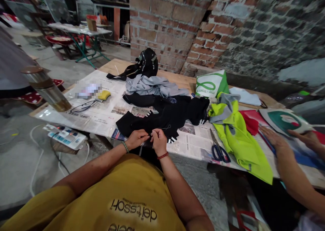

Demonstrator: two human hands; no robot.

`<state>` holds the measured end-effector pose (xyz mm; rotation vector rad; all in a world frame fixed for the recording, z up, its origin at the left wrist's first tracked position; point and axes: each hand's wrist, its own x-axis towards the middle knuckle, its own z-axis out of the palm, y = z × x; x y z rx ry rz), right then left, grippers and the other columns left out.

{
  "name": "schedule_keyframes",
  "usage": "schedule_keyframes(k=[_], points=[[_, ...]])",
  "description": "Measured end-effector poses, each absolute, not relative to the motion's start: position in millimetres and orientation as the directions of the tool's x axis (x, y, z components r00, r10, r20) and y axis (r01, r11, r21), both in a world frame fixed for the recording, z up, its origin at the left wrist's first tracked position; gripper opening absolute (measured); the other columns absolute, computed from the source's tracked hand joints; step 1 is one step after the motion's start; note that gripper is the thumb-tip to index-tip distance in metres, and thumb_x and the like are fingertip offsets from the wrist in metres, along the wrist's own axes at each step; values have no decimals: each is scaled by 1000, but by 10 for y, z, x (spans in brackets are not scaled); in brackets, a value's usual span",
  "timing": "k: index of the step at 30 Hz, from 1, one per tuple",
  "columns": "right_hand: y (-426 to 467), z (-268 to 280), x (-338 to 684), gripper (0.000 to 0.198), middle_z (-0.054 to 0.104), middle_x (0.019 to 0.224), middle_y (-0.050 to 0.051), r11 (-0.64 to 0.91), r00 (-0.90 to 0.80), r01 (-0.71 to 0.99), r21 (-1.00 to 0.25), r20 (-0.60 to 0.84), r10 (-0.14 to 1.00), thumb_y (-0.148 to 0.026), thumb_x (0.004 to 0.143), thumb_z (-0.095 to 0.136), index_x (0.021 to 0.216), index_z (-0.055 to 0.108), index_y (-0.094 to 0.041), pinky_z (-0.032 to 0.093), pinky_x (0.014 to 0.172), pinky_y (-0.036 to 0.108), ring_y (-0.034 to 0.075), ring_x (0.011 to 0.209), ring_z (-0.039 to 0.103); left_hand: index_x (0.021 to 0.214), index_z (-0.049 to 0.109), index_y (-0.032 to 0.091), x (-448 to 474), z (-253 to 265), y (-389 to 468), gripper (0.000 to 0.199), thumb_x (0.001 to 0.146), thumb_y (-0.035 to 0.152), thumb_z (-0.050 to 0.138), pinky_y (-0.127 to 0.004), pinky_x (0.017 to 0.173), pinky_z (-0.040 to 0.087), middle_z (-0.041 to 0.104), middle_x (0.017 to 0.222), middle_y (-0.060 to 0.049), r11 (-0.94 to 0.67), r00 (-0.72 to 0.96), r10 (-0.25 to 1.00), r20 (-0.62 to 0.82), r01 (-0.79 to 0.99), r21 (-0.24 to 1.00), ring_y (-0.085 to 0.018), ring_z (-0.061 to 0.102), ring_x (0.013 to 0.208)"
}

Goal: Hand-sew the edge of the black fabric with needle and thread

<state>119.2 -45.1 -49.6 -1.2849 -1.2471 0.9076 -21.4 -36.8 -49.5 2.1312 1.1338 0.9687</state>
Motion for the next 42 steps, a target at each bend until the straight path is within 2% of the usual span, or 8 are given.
schedule_keyframes(k=[4,9,15,18,21,29,35,42], points=[[-394,-425,1204,16,54,58,-7,97,215,-11,-995,92,972,-34,75,56,75,53,-19,35,40,18,5,39,44,65,63,15,-228,-499,-367,23,83,23,52,-19,59,37,54,65,0,-512,396,850,348,461,725,-9,51,63],[-242,-172,1477,17,57,59,-6,201,393,-80,-976,155,906,-33,73,59,78,53,-18,34,39,17,4,38,46,67,64,15,-256,-498,-381,23,83,24,52,-19,59,38,55,65,0,-531,403,836,373,420,736,-9,52,62],[-253,-23,1563,26,66,77,0,111,148,-159,-981,88,985,-45,78,55,86,49,-21,39,40,18,10,51,61,67,65,14,-246,-468,-386,20,81,23,54,-19,57,37,56,63,0,-540,377,834,402,413,734,-9,52,60],[-207,-13,1583,28,67,77,-1,51,11,-219,-974,50,999,-50,80,53,87,46,-24,51,50,25,17,69,68,66,64,14,-249,-454,-392,20,81,22,54,-19,57,38,56,63,0,-550,369,830,418,416,724,-9,51,59],[-76,25,1654,25,67,76,-2,104,21,-241,-965,102,995,-46,78,57,85,46,-24,55,66,32,17,78,68,66,65,14,-254,-451,-393,19,80,21,55,-19,58,38,56,63,-1,-551,360,830,426,412,726,-9,52,60],[240,322,1974,19,64,69,-3,410,342,-71,-909,364,866,-34,79,57,85,49,-18,55,68,31,13,66,68,69,66,13,-258,-480,-381,18,81,21,55,-19,59,39,58,66,-1,-533,343,841,418,392,750,-9,54,62],[339,619,2346,17,64,69,-1,541,413,115,-833,535,737,-31,80,56,85,51,-15,56,68,31,12,63,67,70,66,14,-258,-487,-380,17,81,22,55,-19,60,40,58,65,-1,-533,350,840,415,381,756,-9,54,62],[359,914,2526,2,63,69,0,613,444,188,-767,623,644,-18,81,51,82,52,-17,56,68,33,12,61,65,70,66,14,-259,-493,-379,18,81,23,54,-19,60,41,58,66,-1,-531,354,840,410,386,755,-9,54,62]])
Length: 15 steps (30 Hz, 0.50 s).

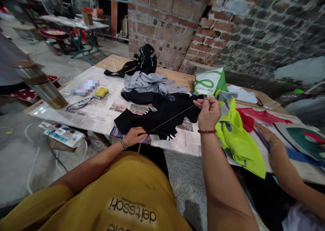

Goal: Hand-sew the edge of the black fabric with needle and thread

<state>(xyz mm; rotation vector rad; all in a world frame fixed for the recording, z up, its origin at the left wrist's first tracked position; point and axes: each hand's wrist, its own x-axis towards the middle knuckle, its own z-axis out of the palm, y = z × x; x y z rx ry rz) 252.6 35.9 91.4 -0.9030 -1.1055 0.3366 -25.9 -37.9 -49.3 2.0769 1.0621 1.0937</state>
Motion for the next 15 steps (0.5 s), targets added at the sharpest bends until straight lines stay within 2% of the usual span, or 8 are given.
schedule_keyframes(k=[10,13,15], points=[[347,1091,2588,4,63,70,-1,632,452,224,-742,654,607,-17,82,49,81,53,-19,55,68,33,13,61,65,77,68,14,-271,-506,-377,12,77,21,58,-20,63,44,62,72,-2,-523,357,845,399,391,757,-11,57,67],[247,961,2460,7,63,69,-2,567,434,213,-796,597,675,-25,82,51,84,53,-18,54,62,30,12,58,65,84,68,16,-268,-529,-373,17,71,13,58,-20,65,46,64,80,-2,-506,353,855,381,405,762,-11,59,71],[104,762,2275,17,63,68,-2,470,362,212,-857,515,777,-34,81,53,87,53,-17,51,56,25,11,55,64,85,68,16,-268,-538,-368,23,68,8,55,-20,68,47,65,82,-2,-509,357,853,382,404,760,-11,60,73]])
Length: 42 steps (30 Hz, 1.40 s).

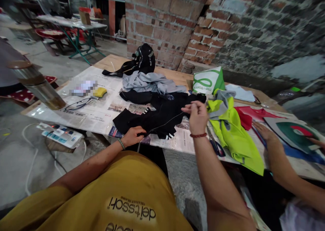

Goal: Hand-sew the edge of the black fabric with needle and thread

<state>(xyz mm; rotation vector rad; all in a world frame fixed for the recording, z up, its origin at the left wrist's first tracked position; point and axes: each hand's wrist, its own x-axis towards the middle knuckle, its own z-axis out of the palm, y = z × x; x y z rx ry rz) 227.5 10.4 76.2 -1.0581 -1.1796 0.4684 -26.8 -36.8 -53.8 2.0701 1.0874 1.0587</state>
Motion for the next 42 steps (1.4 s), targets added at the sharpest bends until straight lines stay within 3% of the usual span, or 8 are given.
schedule_keyframes(k=[2,5,14,21,33,42], points=[[-64,493,2040,24,63,70,-2,347,240,213,-913,394,887,-39,81,53,91,54,-18,48,53,22,10,53,63,85,68,16,-268,-541,-364,25,68,6,53,-21,70,47,65,81,-2,-515,355,850,390,400,758,-12,60,74],[-226,58,1753,28,62,65,-3,213,98,178,-961,232,968,-43,80,51,91,56,-18,47,53,22,10,50,61,83,69,16,-269,-538,-360,23,70,6,53,-22,70,48,65,79,-3,-520,343,849,403,401,754,-12,60,73],[210,-528,2142,31,59,62,-4,41,371,129,-991,87,925,-45,75,52,87,55,-17,43,46,19,8,43,58,89,66,15,-235,-457,-390,19,72,12,60,-23,72,48,63,84,-4,-531,371,845,386,489,692,-13,59,77],[218,-553,2195,28,58,63,-4,73,430,138,-988,126,894,-41,77,50,87,55,-16,43,45,18,7,43,57,90,68,18,-291,-396,-355,20,74,12,59,-26,76,48,63,85,-5,-484,401,873,276,650,586,-16,60,80],[185,-529,2168,34,59,63,-4,59,418,226,-972,152,896,-47,78,48,90,56,-16,44,50,18,7,45,57,78,69,17,-264,-463,-348,9,74,15,62,-21,66,45,63,75,-2,-409,276,912,304,541,735,-11,58,69],[-188,-280,1989,33,61,75,0,275,377,366,-889,412,830,-42,87,40,100,55,-16,45,50,19,6,47,55,76,69,18,-256,-488,-310,10,77,17,60,-20,68,44,64,75,-1,-444,260,896,360,503,742,-11,59,72]])
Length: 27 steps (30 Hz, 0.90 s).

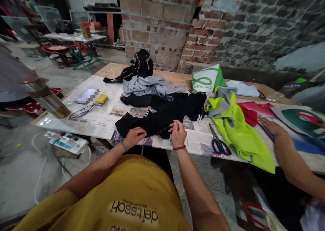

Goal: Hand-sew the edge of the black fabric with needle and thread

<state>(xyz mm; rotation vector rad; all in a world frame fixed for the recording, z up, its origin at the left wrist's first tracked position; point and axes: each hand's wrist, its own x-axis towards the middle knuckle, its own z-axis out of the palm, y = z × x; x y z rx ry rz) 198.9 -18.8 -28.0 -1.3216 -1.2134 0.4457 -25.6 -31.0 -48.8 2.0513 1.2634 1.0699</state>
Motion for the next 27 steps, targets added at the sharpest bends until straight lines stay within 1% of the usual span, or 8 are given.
schedule_keyframes(k=[2,4,7,10,14,17,22,27], points=[[-341,-273,1906,32,62,75,1,312,276,448,-838,461,843,-41,88,39,102,56,-17,46,52,20,7,49,55,76,69,18,-258,-485,-319,9,77,17,60,-20,67,44,63,74,-1,-439,250,899,361,510,740,-11,59,70],[-489,-312,1817,31,64,75,2,333,120,550,-766,467,876,-39,89,39,102,58,-18,47,57,21,9,56,58,76,69,17,-260,-481,-325,9,77,16,60,-20,66,44,63,74,-1,-430,236,903,360,515,741,-11,58,69],[-664,-418,1694,28,68,87,5,381,-129,668,-639,405,905,-34,89,40,100,62,-20,48,69,23,14,75,64,76,69,17,-266,-479,-328,9,77,16,60,-20,66,44,63,74,-1,-434,232,901,367,503,747,-11,59,70],[-758,-484,1600,28,69,93,5,385,-251,768,-511,314,916,-29,90,39,100,63,-20,47,73,24,15,81,65,77,69,17,-273,-486,-330,9,77,15,60,-20,67,44,63,75,-1,-442,232,897,376,498,746,-10,59,70],[-794,-440,1510,29,70,96,3,363,-302,871,-330,223,927,-25,91,37,103,62,-21,43,74,24,15,81,64,77,68,17,-278,-495,-335,9,77,14,60,-20,66,44,64,74,-1,-453,218,891,398,484,749,-10,58,69],[-799,-384,1463,30,70,96,3,332,-297,912,-241,169,940,-24,91,35,104,62,-21,41,73,24,14,81,64,78,68,17,-281,-494,-337,9,77,14,60,-20,66,45,64,74,-2,-464,221,885,409,475,747,-10,59,69],[-802,-337,1422,29,69,97,4,282,-263,942,-183,124,957,-25,92,35,105,61,-23,38,70,23,14,79,64,77,68,17,-287,-501,-333,9,77,15,60,-21,67,45,65,75,-2,-479,235,878,418,472,740,-11,59,71],[-794,-293,1392,29,70,89,4,243,-232,958,-152,87,969,-26,92,34,102,61,-22,35,65,22,14,77,63,78,68,18,-295,-503,-338,9,78,16,59,-20,67,45,64,74,-1,-510,264,860,436,450,733,-11,59,70]])
